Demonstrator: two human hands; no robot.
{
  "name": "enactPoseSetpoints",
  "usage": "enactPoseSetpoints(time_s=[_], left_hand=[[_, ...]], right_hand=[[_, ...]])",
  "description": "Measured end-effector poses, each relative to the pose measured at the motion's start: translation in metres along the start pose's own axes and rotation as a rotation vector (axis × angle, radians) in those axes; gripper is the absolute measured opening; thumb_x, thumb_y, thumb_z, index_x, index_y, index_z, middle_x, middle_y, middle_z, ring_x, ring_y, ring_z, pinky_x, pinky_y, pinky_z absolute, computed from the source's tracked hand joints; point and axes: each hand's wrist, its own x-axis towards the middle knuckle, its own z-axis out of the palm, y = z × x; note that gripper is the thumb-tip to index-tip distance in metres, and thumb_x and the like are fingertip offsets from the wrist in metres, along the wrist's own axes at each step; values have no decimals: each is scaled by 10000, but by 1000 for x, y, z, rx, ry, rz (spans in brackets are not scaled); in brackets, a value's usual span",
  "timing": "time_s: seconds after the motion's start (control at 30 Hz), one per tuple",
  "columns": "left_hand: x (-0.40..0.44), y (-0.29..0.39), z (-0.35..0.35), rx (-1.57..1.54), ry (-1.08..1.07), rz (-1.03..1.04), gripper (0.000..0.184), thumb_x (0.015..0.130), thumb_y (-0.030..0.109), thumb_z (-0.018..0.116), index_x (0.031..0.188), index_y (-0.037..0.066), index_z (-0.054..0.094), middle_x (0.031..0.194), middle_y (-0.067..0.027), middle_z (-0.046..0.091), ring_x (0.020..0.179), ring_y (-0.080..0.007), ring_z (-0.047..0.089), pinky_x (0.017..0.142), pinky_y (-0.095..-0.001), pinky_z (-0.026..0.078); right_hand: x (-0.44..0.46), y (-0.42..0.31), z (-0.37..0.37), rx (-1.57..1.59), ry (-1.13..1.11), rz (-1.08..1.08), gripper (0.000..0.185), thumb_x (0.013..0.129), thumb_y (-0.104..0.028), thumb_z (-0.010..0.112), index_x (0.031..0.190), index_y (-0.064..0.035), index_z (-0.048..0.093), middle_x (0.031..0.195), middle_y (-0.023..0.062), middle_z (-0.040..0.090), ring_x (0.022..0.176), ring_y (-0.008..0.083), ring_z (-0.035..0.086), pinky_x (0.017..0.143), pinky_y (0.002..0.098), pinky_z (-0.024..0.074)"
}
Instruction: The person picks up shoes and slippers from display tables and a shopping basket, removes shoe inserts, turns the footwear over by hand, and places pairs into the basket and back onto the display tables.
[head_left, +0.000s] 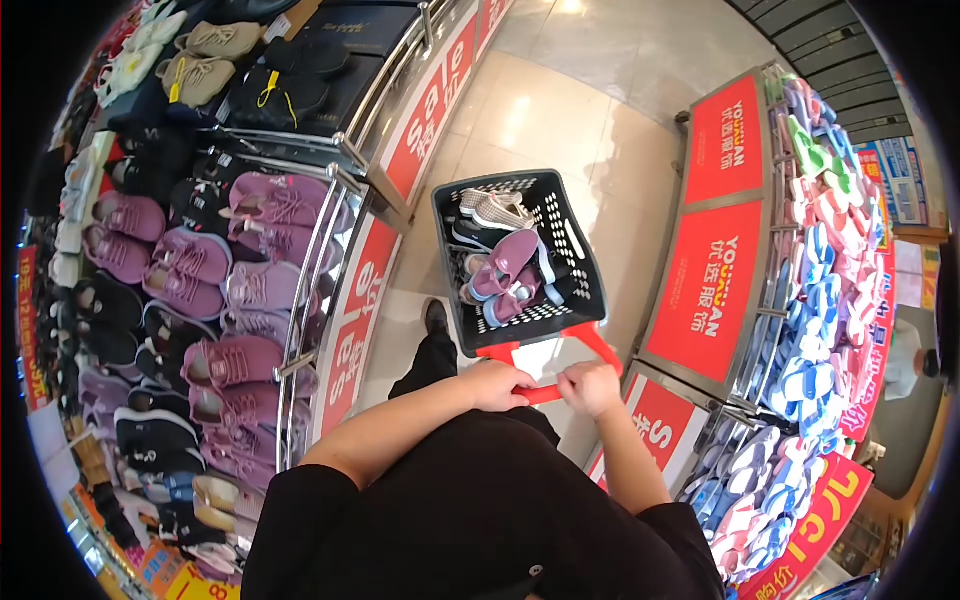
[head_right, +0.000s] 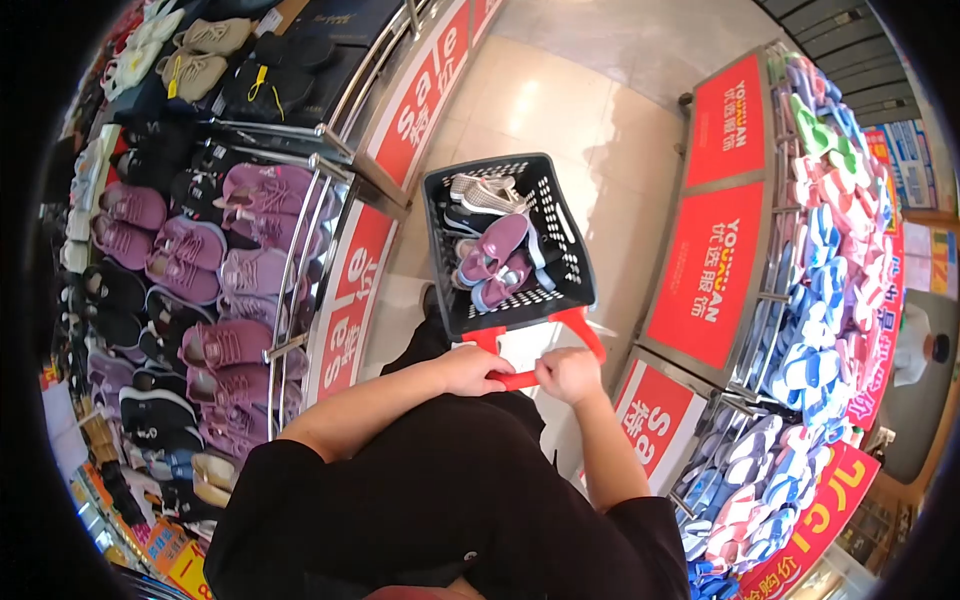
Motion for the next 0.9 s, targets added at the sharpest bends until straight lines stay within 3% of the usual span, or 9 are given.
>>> enactPoseSetpoints(time_s=[0.17, 0.23, 0.27, 0.33, 0.47, 0.5, 0.6, 0.7, 0.9], left_hand=[[14, -15, 36, -144, 171, 70, 368, 843, 211, 669, 1181, 71, 624, 1069, -177, 653, 953, -321, 648, 861, -389, 509], [20, -38, 26, -88, 408, -5, 375, 821, 186, 674, 1178, 84, 618, 1110, -170, 613, 932, -332, 634, 852, -399, 509], [24, -55, 19, -78, 532, -59, 391, 811, 173, 674, 1190, 98, 608, 1148, -167, 586, 926, -340, 624, 850, -405, 508], [33, -97, -1, -18, 654, -230, 499, 794, 159, 680, 1277, 149, 554, 1320, -185, 480, 1000, -370, 611, 895, -416, 499], [39, -139, -40, 28, 539, -608, 706, 785, 182, 681, 1430, 234, 400, 1492, -252, 276, 1144, -394, 571, 937, -436, 494], [46, -165, -36, 21, 505, -620, 762, 763, 214, 712, 1442, 287, 374, 1499, -253, 258, 1155, -385, 568, 938, -437, 494], [56, -207, -20, 110, 386, -664, 742, 742, 271, 739, 1409, 290, 415, 1461, -228, 345, 1162, -368, 569, 931, -446, 497], [64, -246, 4, -67, 289, -668, 488, 762, 312, 726, 1201, 177, 562, 1280, -170, 558, 1119, -358, 591, 914, -464, 501], [34, -237, 18, -122, 430, -652, 253, 804, 190, 654, 1028, 83, 609, 1163, -188, 593, 1022, -369, 618, 857, -447, 504]], right_hand=[[-33, 26, -15, -18, 66, 106, 106, 707, -171, 653, 744, -74, 674, 811, 112, 662, 852, 315, 631, 821, 429, 477], [-41, 24, -19, -289, 355, 353, 459, 721, -152, 661, 1170, -69, 619, 1222, 207, 569, 1214, 403, 467, 1027, 467, 367], [-46, 29, -14, -291, 355, 349, 459, 721, -152, 661, 1170, -69, 619, 1222, 207, 569, 1214, 403, 467, 1027, 467, 367], [-57, 50, 5, -76, 541, 712, 782, 756, -148, 656, 1459, -81, 319, 1455, 250, 350, 1381, 465, 231, 1107, 490, 293], [-55, 55, 0, 380, 476, 861, 813, 816, -132, 624, 1495, -51, 185, 1463, 271, 338, 1366, 436, 311, 1122, 442, 289], [-56, 64, 2, 179, 452, 810, 792, 833, -117, 610, 1495, -43, 182, 1460, 274, 342, 1332, 416, 378, 1108, 412, 317], [-49, 72, -6, 302, 414, 866, 752, 843, -98, 597, 1491, -51, 218, 1441, 248, 383, 1288, 348, 453, 1061, 380, 370], [-39, 67, -17, 227, 340, 948, 723, 859, -58, 566, 1492, -67, 217, 1344, 232, 498, 1201, 332, 531, 1014, 368, 415], [-24, 71, -10, 76, 370, 798, 730, 847, -36, 558, 1490, -64, 213, 1339, 262, 497, 1229, 368, 515, 1013, 397, 415]])
